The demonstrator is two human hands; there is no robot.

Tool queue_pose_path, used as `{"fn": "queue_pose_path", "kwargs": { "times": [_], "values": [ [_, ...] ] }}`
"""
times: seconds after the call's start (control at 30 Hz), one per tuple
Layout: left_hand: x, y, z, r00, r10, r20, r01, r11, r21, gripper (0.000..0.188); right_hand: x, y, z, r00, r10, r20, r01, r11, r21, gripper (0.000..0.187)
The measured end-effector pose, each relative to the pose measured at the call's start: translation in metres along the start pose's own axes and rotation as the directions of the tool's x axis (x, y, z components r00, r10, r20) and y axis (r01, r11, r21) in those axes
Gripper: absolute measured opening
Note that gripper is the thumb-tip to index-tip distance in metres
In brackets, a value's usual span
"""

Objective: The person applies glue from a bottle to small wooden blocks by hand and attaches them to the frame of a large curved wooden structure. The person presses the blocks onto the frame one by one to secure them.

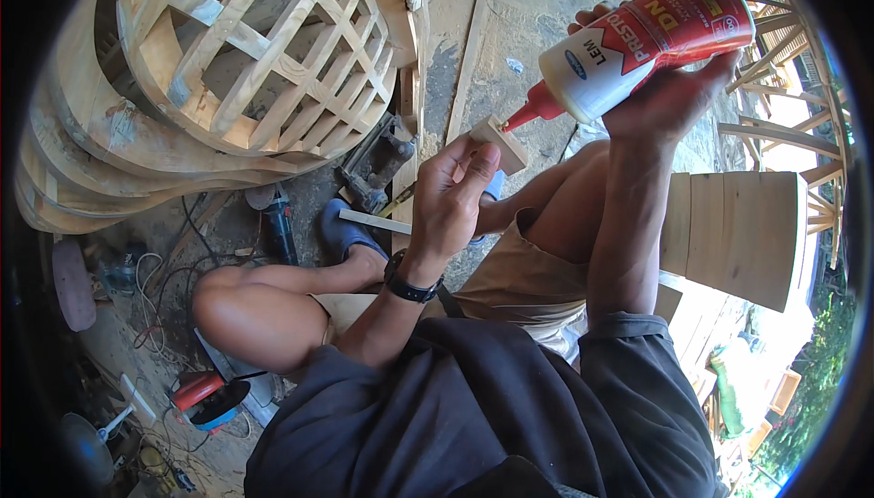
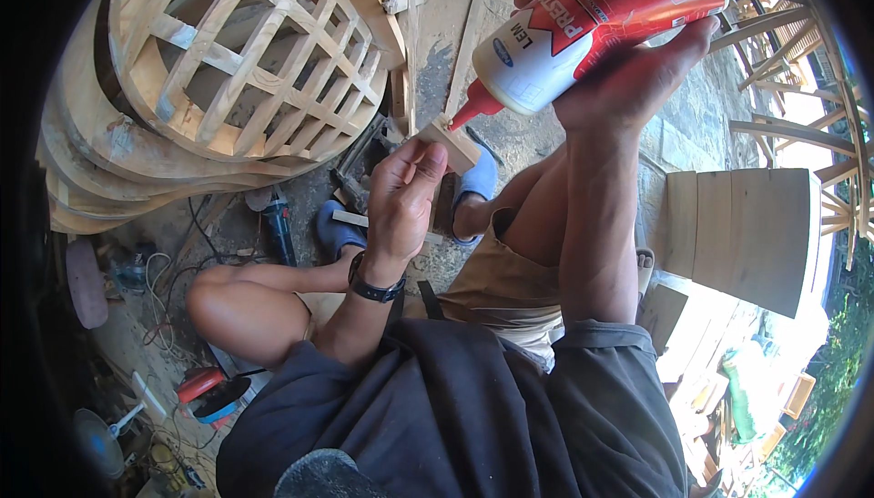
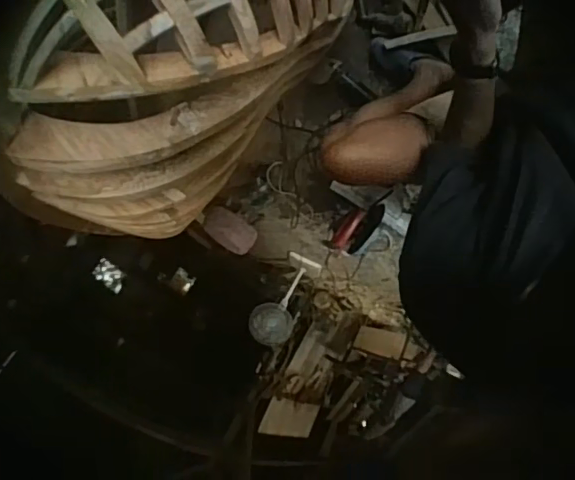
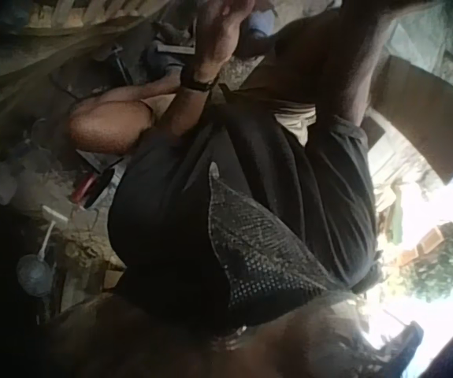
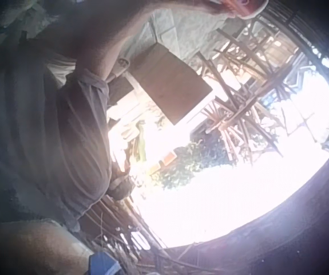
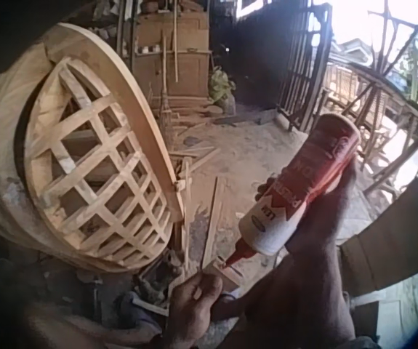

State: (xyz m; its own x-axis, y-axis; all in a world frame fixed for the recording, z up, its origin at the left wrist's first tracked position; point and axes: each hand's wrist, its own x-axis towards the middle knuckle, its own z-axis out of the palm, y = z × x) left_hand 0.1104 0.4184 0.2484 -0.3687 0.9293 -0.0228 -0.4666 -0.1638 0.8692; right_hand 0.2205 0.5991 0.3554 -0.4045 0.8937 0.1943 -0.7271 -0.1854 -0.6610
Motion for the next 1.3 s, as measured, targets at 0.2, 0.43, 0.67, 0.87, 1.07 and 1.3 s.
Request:
{"fn": "queue_pose_path", "kwargs": {
  "times": [0.2,0.43,0.67,0.87,1.07,1.3],
  "values": [
    [0.004,-0.007,-0.008,1.000,-0.001,-0.030,0.003,0.997,0.077,0.031,0.007,-0.002,-0.013,0.993,0.015,0.120,-0.027,0.995,0.096,0.081],
    [0.003,-0.014,-0.009,0.999,0.026,0.028,-0.030,0.987,0.157,0.031,0.024,0.005,-0.049,0.890,0.067,0.452,-0.105,0.993,0.061,0.080],
    [0.005,-0.017,0.000,0.999,0.040,0.005,-0.040,0.996,0.082,0.030,0.032,0.005,-0.065,0.752,0.027,0.658,-0.086,0.995,0.058,0.086],
    [0.004,-0.017,0.002,1.000,0.021,0.012,-0.021,0.998,0.057,0.031,0.051,0.006,-0.079,0.664,0.010,0.748,-0.054,0.998,0.034,0.086],
    [0.003,-0.017,0.002,1.000,-0.003,0.011,0.002,1.000,0.014,0.031,0.048,0.020,-0.093,0.727,-0.143,0.672,0.066,0.988,0.139,0.045],
    [0.003,-0.016,0.006,0.998,0.054,-0.029,-0.054,0.999,0.004,0.030,0.047,0.018,-0.081,0.741,-0.035,0.671,-0.065,0.990,0.123,0.066]
  ]
}}
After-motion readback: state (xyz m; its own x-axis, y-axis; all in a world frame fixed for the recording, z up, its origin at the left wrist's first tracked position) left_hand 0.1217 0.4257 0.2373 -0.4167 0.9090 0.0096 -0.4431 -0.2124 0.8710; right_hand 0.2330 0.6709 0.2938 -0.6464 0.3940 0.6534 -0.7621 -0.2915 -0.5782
